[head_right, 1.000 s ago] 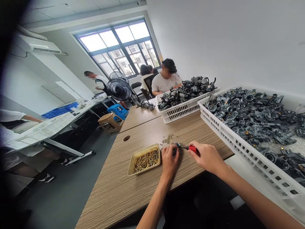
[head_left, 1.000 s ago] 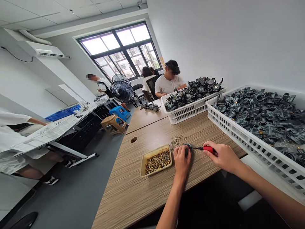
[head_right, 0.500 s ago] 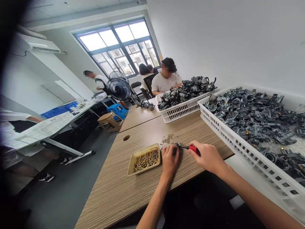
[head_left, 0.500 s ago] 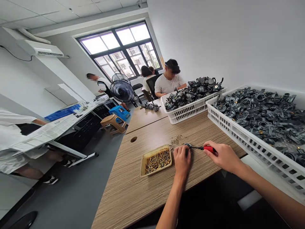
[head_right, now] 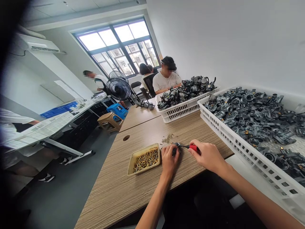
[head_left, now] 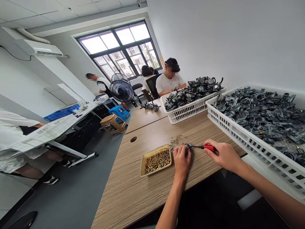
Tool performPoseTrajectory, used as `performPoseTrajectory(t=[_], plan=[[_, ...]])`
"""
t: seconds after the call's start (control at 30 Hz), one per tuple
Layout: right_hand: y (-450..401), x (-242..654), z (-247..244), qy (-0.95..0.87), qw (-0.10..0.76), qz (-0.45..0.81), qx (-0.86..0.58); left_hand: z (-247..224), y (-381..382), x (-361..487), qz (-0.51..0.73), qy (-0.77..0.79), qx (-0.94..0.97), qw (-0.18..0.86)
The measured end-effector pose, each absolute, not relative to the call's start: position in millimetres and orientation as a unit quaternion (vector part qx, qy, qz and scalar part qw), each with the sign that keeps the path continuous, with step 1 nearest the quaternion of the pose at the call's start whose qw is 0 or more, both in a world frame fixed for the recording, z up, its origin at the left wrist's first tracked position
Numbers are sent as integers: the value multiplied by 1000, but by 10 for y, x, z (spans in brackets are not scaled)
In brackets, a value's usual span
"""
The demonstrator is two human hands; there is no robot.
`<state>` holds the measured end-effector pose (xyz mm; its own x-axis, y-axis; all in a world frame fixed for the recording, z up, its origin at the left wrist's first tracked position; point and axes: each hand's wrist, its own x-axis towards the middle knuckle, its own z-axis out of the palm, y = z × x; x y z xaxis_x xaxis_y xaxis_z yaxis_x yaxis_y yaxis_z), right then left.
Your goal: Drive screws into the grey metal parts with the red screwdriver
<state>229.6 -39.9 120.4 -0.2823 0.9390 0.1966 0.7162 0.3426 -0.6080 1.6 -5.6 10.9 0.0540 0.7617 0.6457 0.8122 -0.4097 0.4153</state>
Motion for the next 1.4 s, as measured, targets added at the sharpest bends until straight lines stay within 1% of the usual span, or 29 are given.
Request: performPoseTrajectory(t=[0.17,0.43,0.8,1.4], plan=[[-400,2314,1270,-782,275,207,-520,96,-48,13,-422,-552,-719,21],[-413,2353,1307,-810,238,224,-488,73,-38,-9,-427,-540,-725,17],[-405,2342,1271,-811,276,241,-457,76,-32,-12,-437,-525,-730,16],[-371,2370,1254,-818,248,218,-471,83,-39,-8,-430,-537,-726,7]])
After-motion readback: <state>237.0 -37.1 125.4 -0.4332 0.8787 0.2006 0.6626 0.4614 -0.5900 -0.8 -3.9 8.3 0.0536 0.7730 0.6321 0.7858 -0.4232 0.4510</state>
